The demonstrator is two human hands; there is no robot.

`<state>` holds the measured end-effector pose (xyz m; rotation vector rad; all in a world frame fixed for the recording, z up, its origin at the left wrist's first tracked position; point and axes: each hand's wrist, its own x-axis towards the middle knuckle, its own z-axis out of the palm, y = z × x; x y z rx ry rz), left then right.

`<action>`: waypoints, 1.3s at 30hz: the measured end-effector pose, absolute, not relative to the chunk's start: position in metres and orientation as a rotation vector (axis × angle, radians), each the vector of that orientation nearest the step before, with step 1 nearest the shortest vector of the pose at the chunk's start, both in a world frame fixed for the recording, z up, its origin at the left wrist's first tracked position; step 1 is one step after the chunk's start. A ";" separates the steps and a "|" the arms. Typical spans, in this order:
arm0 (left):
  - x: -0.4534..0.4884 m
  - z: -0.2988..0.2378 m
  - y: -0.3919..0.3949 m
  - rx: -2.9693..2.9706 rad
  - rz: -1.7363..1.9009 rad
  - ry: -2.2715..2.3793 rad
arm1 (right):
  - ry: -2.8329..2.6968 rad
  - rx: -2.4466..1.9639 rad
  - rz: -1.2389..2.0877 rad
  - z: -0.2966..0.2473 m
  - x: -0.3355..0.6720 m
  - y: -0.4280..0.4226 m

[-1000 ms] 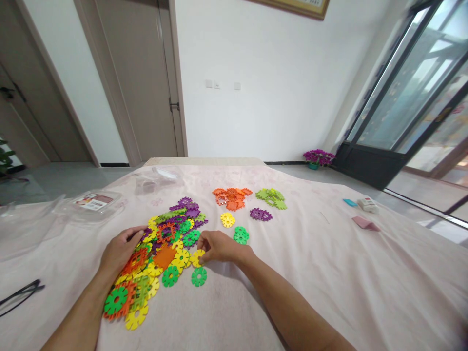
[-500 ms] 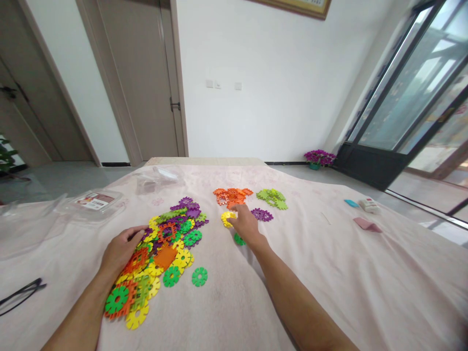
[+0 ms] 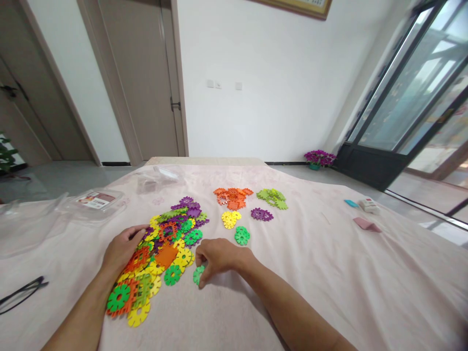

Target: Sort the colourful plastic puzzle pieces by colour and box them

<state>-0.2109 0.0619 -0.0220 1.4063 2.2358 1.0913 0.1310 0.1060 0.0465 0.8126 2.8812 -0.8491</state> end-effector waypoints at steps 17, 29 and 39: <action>-0.209 -0.020 0.062 1.400 1.072 2.229 | 2.867 1.439 -0.922 0.065 0.186 0.158; -0.214 -0.025 0.063 1.401 1.078 2.232 | 3.007 1.649 -0.416 0.071 0.178 0.152; -0.212 -0.024 0.062 1.357 1.088 2.224 | 3.406 0.938 -0.365 0.019 0.125 0.119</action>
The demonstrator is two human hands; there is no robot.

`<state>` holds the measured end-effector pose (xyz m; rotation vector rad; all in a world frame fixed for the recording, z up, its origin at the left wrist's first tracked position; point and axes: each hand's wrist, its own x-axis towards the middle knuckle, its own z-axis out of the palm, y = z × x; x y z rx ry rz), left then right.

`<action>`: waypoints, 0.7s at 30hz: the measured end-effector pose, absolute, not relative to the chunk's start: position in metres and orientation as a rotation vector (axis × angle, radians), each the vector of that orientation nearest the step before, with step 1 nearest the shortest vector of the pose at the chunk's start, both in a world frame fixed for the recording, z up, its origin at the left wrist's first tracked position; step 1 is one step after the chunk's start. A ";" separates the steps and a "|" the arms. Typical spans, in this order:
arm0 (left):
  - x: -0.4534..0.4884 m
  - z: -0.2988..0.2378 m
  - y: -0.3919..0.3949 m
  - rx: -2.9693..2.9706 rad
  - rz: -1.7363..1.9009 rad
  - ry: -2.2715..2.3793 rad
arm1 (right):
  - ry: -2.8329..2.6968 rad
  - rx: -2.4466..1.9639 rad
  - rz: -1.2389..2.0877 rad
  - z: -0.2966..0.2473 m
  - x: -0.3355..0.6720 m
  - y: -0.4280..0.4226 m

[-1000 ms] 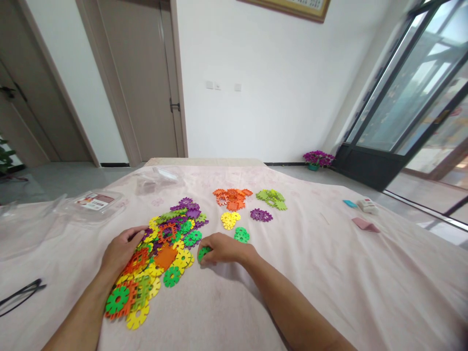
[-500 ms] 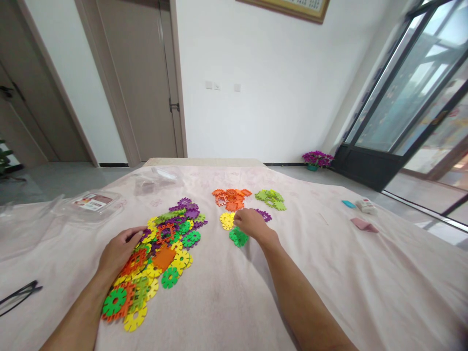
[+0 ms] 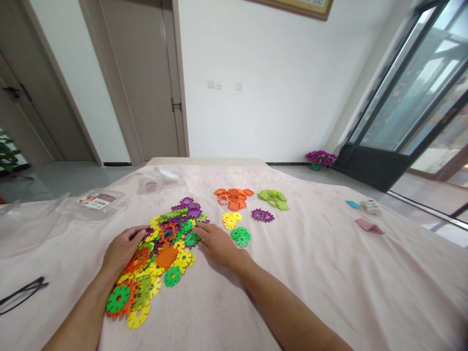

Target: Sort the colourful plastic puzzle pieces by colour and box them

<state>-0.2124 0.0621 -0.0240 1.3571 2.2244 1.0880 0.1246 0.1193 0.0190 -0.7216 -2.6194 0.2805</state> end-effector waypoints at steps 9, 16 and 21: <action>-0.212 -0.023 0.063 1.384 1.086 2.240 | -2.746 -0.771 0.091 0.016 0.111 0.116; -0.213 -0.025 0.063 1.391 1.095 2.232 | -2.732 -0.824 -0.011 0.019 0.108 0.114; -0.212 -0.024 0.062 1.385 1.094 2.216 | -2.792 -0.775 -0.096 0.019 0.109 0.113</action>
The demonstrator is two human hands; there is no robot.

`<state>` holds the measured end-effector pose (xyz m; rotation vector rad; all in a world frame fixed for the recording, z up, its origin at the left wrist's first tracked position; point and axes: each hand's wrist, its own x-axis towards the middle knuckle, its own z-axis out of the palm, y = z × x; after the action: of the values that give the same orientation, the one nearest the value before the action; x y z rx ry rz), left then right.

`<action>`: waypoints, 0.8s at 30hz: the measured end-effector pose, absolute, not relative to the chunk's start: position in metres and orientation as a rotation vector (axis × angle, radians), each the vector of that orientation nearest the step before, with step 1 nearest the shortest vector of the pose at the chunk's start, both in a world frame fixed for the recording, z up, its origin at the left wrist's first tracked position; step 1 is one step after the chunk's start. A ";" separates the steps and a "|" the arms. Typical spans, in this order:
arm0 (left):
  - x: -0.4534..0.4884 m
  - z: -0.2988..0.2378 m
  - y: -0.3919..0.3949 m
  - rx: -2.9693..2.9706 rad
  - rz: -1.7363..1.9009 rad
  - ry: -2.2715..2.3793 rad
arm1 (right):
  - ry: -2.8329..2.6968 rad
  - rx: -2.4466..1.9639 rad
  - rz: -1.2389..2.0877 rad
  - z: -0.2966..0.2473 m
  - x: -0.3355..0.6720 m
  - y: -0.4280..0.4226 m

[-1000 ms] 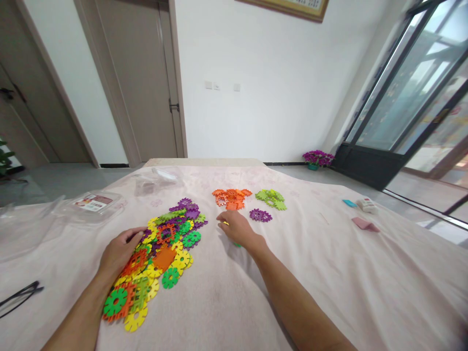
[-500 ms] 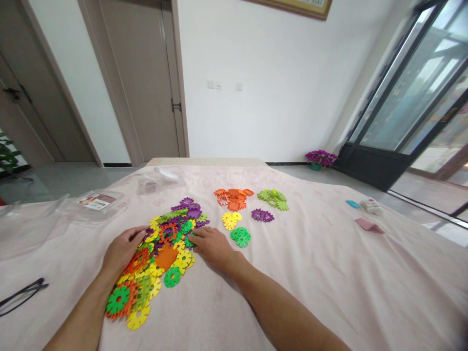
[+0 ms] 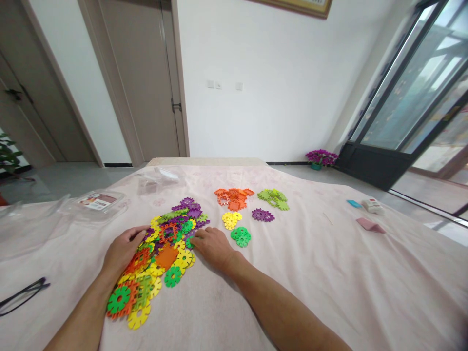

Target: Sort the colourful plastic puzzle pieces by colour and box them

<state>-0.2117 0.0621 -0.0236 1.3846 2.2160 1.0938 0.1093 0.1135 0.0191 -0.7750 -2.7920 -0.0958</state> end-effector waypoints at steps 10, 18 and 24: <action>-0.213 -0.025 0.063 1.394 1.121 2.213 | -2.774 -0.770 0.027 0.016 0.108 0.115; -0.211 -0.023 0.062 1.399 1.143 2.205 | -2.738 -0.822 0.162 0.022 0.119 0.114; -0.211 -0.021 0.062 1.400 1.079 2.242 | -2.485 -1.063 0.519 0.039 0.141 0.137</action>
<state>-0.2113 0.0615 -0.0206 1.3999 2.2416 1.0790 0.1413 0.1372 0.0388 -1.0632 -2.4849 0.5194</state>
